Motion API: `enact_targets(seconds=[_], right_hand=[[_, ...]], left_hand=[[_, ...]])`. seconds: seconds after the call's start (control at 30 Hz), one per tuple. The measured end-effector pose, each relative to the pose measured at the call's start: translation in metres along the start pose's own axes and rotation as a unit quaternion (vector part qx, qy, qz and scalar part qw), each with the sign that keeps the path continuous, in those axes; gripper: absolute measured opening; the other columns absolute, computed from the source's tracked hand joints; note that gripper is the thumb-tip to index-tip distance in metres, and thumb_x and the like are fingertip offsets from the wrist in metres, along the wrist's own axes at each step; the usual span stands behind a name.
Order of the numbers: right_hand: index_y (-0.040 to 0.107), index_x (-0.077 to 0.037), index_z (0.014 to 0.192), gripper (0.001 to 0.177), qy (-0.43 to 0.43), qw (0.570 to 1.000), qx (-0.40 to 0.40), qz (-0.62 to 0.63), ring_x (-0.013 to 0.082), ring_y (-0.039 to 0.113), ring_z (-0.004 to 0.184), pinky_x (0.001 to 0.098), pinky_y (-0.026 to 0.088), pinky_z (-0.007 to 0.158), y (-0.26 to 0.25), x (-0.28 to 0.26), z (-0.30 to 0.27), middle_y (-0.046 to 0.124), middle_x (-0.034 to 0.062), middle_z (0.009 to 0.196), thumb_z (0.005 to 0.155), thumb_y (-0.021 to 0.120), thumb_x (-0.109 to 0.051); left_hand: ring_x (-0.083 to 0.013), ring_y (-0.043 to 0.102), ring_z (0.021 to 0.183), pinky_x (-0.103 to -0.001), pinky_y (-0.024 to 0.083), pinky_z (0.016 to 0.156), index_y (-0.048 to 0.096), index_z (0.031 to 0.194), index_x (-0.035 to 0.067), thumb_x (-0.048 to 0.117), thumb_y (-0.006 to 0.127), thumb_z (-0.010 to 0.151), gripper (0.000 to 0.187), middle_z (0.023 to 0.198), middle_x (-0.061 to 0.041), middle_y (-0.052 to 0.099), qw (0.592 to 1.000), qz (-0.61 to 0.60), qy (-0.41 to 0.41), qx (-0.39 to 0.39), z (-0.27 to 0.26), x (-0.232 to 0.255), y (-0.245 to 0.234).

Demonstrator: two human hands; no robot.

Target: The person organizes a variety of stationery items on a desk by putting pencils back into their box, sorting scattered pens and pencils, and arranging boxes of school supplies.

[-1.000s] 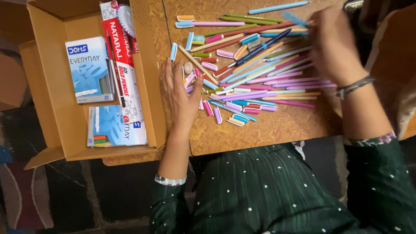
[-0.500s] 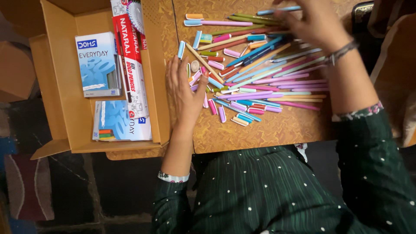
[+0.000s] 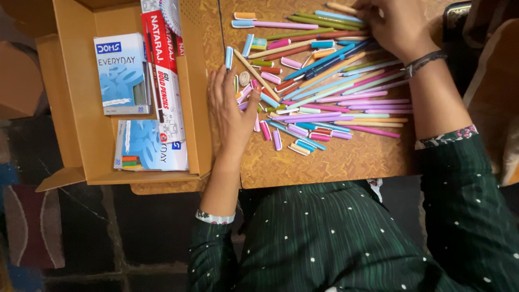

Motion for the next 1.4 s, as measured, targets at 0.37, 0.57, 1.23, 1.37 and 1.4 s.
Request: enact_targets(seconds=[0.37, 0.57, 1.23, 1.37, 1.4], right_hand=[[0.074, 0.002, 0.112, 0.014, 0.051, 0.995, -0.041, 0.071, 0.0236, 0.069, 0.086, 0.0350, 0.054, 0.074, -0.009, -0.013, 0.003, 0.073, 0.0134, 0.095, 0.100, 0.077, -0.002], [0.075, -0.001, 0.108, 0.013, 0.116, 0.986, -0.087, 0.082, 0.0223, 0.067, 0.079, 0.0356, 0.052, 0.069, -0.008, -0.007, 0.001, 0.071, 0.0134, 0.092, 0.101, 0.080, -0.009], [0.075, -0.006, 0.106, 0.012, 0.081, 0.995, 0.043, 0.038, 0.0309, 0.065, 0.090, 0.0413, 0.051, 0.077, -0.059, -0.115, -0.060, 0.070, 0.0101, 0.098, 0.096, 0.079, -0.012], [0.074, -0.005, 0.105, 0.013, 0.113, 0.989, 0.060, 0.069, 0.0293, 0.066, 0.088, 0.0393, 0.051, 0.077, -0.060, -0.124, -0.073, 0.069, 0.0106, 0.097, 0.094, 0.080, -0.009], [0.074, -0.005, 0.106, 0.014, 0.128, 0.986, 0.063, 0.086, 0.0285, 0.067, 0.087, 0.0383, 0.051, 0.076, -0.059, -0.125, -0.076, 0.068, 0.0110, 0.095, 0.094, 0.080, -0.008]], left_hand=[[-0.0440, 0.041, 0.149, -0.054, 0.032, 0.125, 0.051, 0.148, 0.004, 0.032, 0.075, 0.101, 0.060, 0.156, -0.022, 0.046, 0.998, -0.054, -0.002, 0.014, 0.006, 0.011, 0.004], [-0.0375, 0.048, 0.145, -0.040, 0.058, 0.103, 0.051, 0.146, 0.008, 0.029, 0.070, 0.100, 0.055, 0.159, -0.023, 0.037, 0.977, -0.195, -0.081, -0.005, 0.017, 0.029, 0.006], [-0.0422, 0.058, 0.109, -0.049, 0.047, 0.096, 0.067, 0.116, 0.003, 0.028, 0.084, 0.081, 0.047, 0.120, -0.019, 0.063, 0.993, 0.104, -0.020, 0.056, 0.145, -0.013, 0.074], [-0.0380, 0.060, 0.103, -0.047, 0.049, 0.089, 0.072, 0.105, 0.010, 0.023, 0.086, 0.076, 0.034, 0.110, -0.014, 0.064, 0.994, 0.083, -0.071, 0.030, 0.151, -0.019, 0.080], [-0.0380, 0.060, 0.103, -0.047, 0.049, 0.089, 0.072, 0.105, 0.010, 0.023, 0.086, 0.076, 0.034, 0.110, -0.014, 0.064, 0.994, 0.083, -0.070, 0.029, 0.152, -0.019, 0.080]])
Point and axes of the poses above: each hand's wrist, its own z-axis towards the middle knuckle, its own y-axis out of the palm, x = y × z, the point moved 5 cm from there along z, towards the middle knuckle
